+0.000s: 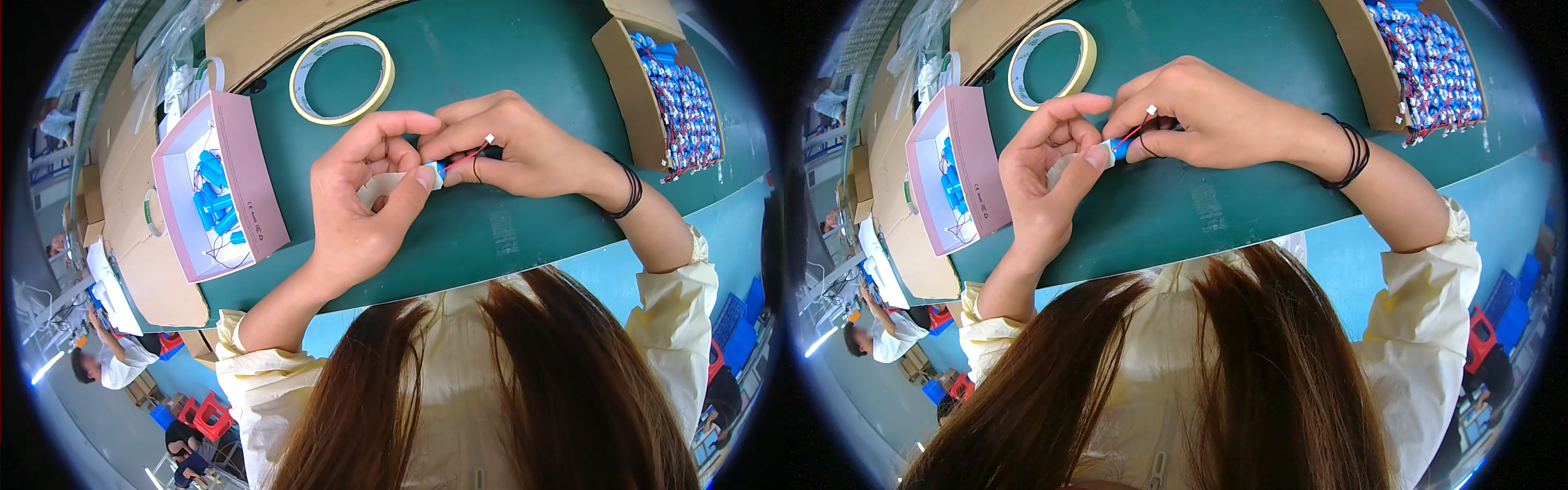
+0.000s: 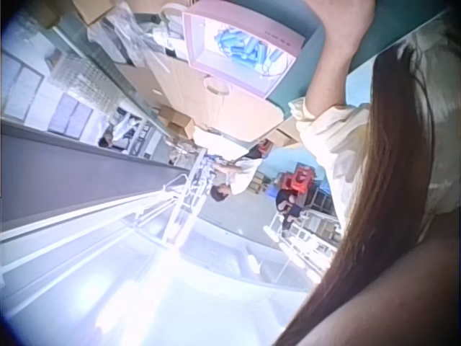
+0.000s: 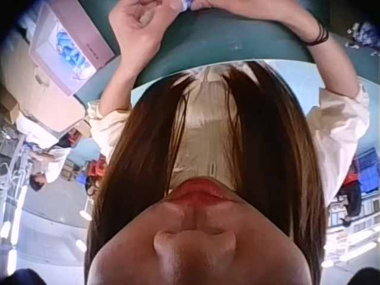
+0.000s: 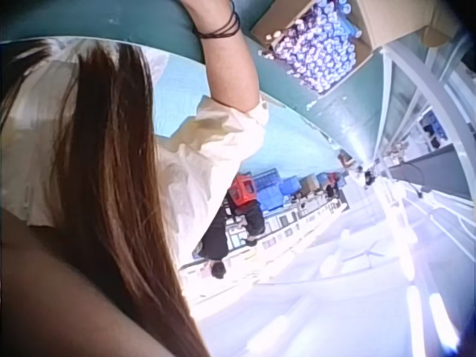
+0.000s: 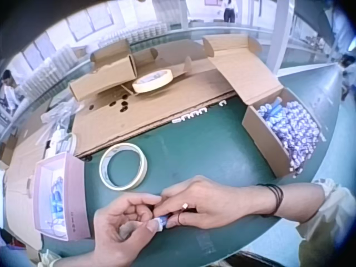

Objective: Assembling and applying tape to small electronic components at a manual assembly station.

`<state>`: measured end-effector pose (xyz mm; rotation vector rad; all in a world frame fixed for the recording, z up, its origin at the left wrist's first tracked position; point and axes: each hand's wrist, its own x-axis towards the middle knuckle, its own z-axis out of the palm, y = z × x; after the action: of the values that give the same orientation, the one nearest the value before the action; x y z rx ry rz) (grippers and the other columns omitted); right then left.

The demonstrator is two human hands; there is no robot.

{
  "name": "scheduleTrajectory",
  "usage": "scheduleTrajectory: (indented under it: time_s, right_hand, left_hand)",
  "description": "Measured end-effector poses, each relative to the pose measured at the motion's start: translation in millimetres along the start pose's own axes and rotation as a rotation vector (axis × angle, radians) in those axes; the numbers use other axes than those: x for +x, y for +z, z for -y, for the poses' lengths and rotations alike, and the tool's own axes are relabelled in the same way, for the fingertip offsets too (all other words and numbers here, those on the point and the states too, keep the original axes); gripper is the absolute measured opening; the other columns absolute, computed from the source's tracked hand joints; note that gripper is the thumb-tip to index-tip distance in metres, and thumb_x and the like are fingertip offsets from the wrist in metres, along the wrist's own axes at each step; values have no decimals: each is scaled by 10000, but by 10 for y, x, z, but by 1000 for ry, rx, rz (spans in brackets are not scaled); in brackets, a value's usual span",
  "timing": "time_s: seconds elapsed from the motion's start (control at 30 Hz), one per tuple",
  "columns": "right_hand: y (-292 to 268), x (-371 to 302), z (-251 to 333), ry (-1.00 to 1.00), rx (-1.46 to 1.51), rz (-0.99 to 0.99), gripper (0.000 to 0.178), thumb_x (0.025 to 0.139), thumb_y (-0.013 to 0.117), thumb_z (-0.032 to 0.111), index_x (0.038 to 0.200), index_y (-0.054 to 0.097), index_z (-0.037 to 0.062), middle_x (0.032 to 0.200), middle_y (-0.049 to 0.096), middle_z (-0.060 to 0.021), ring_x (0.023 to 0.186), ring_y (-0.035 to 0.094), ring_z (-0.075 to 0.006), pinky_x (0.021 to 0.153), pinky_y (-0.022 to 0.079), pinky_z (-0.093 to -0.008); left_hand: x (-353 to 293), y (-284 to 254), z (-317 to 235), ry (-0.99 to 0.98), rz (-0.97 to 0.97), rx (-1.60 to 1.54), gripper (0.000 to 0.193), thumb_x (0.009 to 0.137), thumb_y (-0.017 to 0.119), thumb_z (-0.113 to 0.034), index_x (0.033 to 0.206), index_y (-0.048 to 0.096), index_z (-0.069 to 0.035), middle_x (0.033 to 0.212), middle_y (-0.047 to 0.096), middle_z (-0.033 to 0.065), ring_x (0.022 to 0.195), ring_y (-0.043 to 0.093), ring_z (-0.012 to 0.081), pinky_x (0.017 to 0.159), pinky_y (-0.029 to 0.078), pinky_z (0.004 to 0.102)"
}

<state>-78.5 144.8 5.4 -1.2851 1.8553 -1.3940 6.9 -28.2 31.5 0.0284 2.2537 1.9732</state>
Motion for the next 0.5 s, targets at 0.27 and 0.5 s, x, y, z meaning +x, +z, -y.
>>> scheduleTrajectory:
  time_s: [0.27, 0.5]
  right_hand:
    - [-7, 8, 12, -27, 3, -7, 220, 689, 647, -1, 908, 628, 16, 787, 572, -98, 640, 531, -211, 556, 407, -297]
    - [-36, 13, 28, 4, 65, 4, 236, 693, 618, -38, 920, 632, 24, 787, 577, -89, 642, 528, -185, 554, 401, -291]
  left_hand:
    - [15, 33, 22, 54, -43, -36, 250, 749, 550, 66, 990, 545, 3, 659, 472, -30, 592, 426, 7, 486, 313, 150]
    - [10, 55, -22, 6, -60, -70, 247, 752, 562, 61, 994, 544, 12, 687, 487, -18, 623, 445, 18, 535, 348, 149]
